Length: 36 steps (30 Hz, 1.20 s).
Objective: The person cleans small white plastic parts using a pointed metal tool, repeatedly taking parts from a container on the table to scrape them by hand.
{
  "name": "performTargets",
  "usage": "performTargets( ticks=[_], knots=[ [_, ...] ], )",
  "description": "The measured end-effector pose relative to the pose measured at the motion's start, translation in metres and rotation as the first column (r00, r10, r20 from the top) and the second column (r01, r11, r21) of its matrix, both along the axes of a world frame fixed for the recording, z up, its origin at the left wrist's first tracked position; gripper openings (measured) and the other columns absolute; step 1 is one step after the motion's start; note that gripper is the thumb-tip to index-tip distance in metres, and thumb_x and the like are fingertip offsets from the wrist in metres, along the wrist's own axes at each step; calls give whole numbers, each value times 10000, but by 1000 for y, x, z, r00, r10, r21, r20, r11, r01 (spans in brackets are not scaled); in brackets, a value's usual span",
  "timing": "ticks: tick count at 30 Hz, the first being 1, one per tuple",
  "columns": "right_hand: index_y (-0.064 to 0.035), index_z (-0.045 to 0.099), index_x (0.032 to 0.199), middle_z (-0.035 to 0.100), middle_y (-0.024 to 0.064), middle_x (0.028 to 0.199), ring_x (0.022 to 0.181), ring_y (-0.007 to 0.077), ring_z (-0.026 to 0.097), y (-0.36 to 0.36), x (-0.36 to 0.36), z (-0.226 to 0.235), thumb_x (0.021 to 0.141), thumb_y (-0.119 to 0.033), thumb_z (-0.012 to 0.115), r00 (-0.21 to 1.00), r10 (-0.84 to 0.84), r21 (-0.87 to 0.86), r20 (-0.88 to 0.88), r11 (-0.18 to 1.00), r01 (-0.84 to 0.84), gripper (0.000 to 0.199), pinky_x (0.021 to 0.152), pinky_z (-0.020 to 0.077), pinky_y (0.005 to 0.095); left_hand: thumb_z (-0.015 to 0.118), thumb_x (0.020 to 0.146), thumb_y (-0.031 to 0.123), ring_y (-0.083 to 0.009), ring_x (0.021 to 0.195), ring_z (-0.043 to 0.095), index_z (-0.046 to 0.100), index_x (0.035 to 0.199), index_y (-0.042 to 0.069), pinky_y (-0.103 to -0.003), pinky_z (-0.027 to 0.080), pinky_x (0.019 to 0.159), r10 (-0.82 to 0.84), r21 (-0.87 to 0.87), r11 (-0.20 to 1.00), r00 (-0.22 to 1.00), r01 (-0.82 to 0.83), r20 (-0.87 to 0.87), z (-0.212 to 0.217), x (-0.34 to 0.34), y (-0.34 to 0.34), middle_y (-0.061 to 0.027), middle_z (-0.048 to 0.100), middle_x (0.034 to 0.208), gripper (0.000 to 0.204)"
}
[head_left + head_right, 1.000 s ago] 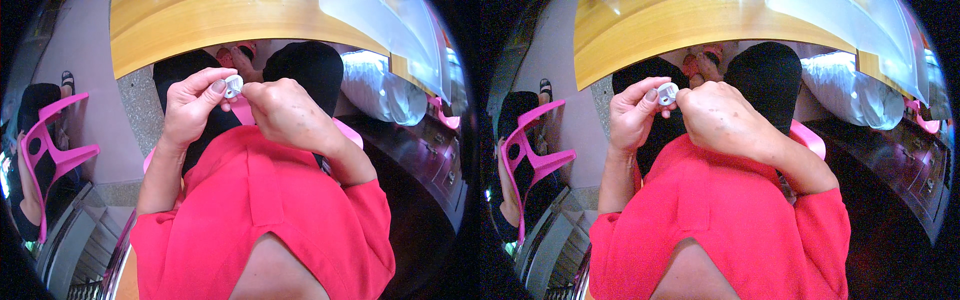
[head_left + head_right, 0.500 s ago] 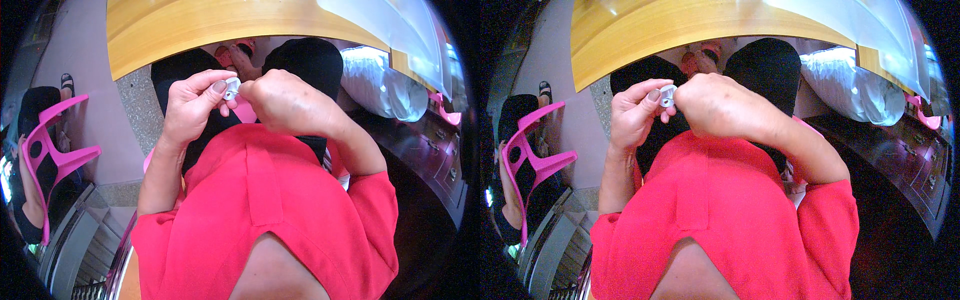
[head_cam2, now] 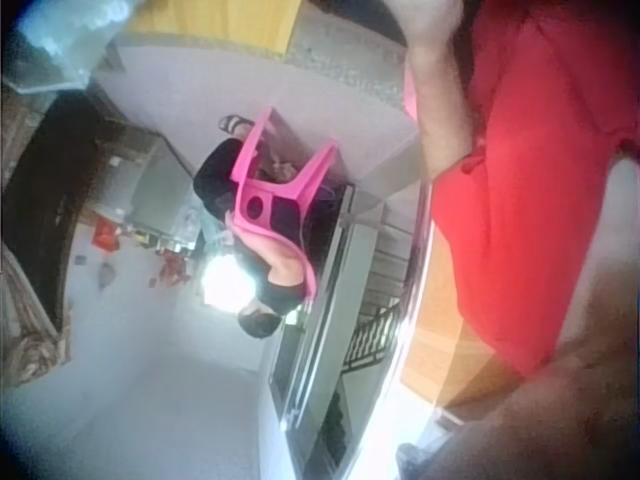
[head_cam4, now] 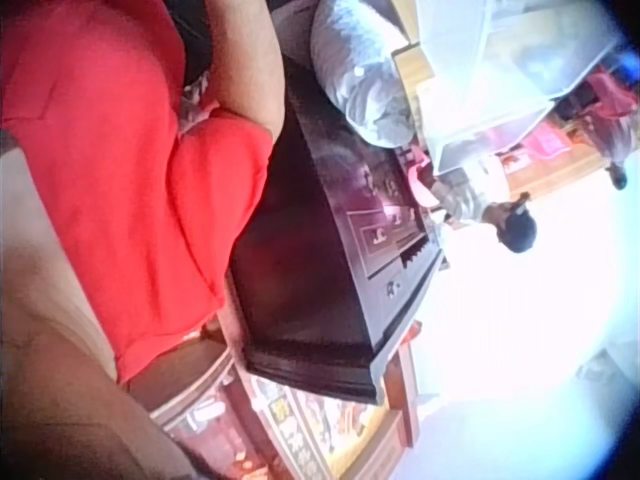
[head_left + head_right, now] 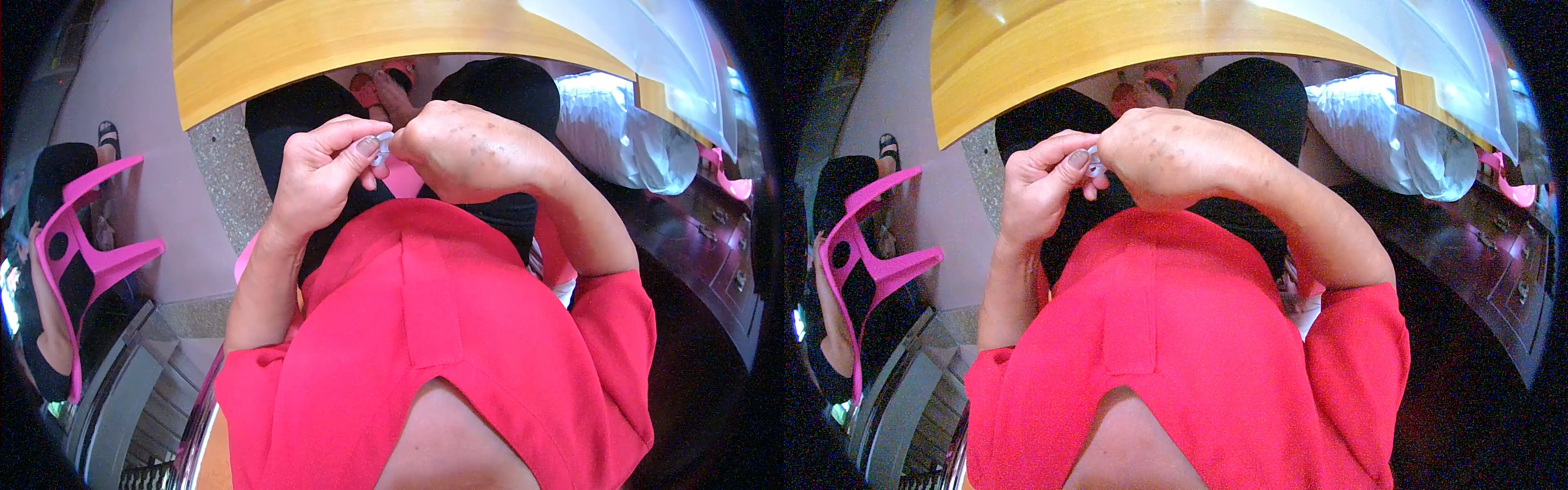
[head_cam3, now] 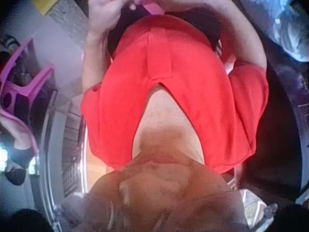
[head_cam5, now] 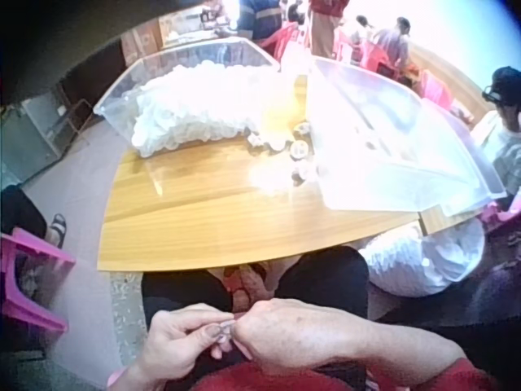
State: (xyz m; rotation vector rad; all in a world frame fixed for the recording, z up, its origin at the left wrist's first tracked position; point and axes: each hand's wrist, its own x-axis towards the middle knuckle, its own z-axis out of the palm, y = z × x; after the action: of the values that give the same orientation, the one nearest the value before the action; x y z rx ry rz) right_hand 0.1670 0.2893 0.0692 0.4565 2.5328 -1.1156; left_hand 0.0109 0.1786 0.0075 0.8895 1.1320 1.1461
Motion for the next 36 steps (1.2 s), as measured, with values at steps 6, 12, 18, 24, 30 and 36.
performTargets(
  ticks=[6,12,18,24,30,36],
  knots=[
    [0,629,874,598,222,668,656,380,617,0,10,-11,670,7,593,988,23,11,-151,1000,-21,208,588,495,426,529,905,27,-110,635,580,629,1036,-53,-211,469,548,11,-80,997,993,-2,114,-2,2,-2,-83,612,828,184],
    [-20,615,936,611,207,673,656,369,628,-5,10,-7,654,12,599,997,22,95,-72,995,-15,285,604,510,428,538,906,37,-139,659,604,619,1049,-56,-229,488,552,64,-138,990,970,-32,234,-4,2,-1,-115,643,840,189],
    [15,560,900,636,166,737,641,322,639,-34,13,-6,784,-62,505,991,5,362,-133,931,44,151,559,514,388,534,909,39,-162,668,616,608,1056,-67,-243,502,563,104,-166,985,948,-56,301,-7,1,-1,-133,649,845,196],
    [19,513,951,596,192,745,694,360,617,-28,27,-8,744,0,555,910,-281,309,-305,875,373,212,578,499,410,543,916,95,-189,707,633,593,1078,-56,-260,516,587,163,-143,983,909,-116,383,0,-5,6,-145,650,890,227],
    [24,541,944,588,227,761,707,395,603,-21,49,-15,794,38,526,834,-403,128,-377,869,478,152,594,486,417,550,912,100,-189,786,626,576,1086,-56,-283,516,662,126,-49,992,903,-116,410,4,-5,8,-134,642,940,234],
    [29,569,930,588,245,774,760,403,607,-25,64,-29,765,33,516,776,-502,15,-382,836,549,173,645,499,433,591,883,47,-147,898,605,611,1055,-40,-269,475,830,299,266,931,942,-252,-152,39,-6,26,-85,644,981,193]
  ],
)
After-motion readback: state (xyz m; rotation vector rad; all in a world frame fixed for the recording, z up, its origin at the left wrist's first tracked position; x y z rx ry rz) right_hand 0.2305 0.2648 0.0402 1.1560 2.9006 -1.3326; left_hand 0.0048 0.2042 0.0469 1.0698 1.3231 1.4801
